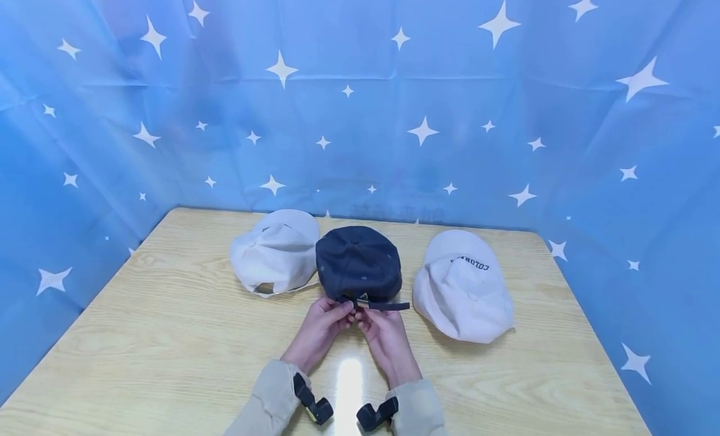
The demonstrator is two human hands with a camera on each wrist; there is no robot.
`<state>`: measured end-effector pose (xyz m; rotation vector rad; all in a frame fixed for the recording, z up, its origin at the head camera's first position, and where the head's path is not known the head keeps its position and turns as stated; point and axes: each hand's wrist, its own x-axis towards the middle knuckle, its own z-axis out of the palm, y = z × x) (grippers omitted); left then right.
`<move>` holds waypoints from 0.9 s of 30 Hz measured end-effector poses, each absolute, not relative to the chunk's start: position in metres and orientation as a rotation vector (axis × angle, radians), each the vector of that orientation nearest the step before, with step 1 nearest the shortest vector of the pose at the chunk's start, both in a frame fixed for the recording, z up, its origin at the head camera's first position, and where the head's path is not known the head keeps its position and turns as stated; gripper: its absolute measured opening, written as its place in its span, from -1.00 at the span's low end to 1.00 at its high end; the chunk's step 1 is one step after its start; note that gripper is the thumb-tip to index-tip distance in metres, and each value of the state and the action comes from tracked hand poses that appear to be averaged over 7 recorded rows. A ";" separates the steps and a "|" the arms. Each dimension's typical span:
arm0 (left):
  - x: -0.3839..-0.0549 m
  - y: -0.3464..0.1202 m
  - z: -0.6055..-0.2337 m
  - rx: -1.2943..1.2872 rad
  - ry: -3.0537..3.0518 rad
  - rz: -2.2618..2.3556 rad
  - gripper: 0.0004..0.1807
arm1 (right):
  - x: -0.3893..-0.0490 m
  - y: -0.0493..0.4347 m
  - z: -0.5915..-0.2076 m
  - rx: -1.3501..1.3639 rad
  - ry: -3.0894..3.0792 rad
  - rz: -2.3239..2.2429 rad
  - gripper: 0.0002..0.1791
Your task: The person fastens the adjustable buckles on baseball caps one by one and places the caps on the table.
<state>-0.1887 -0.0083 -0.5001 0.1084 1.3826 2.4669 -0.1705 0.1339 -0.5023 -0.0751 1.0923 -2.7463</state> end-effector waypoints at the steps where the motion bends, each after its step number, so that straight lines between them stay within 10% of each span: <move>1: -0.189 -0.008 -0.501 0.115 1.379 2.459 -0.87 | -0.170 0.134 -0.502 -0.066 1.101 -2.746 -0.85; 27: -0.192 -0.010 -0.502 0.150 1.331 2.437 -0.83 | -0.173 0.134 -0.502 -0.080 1.053 -2.748 -0.86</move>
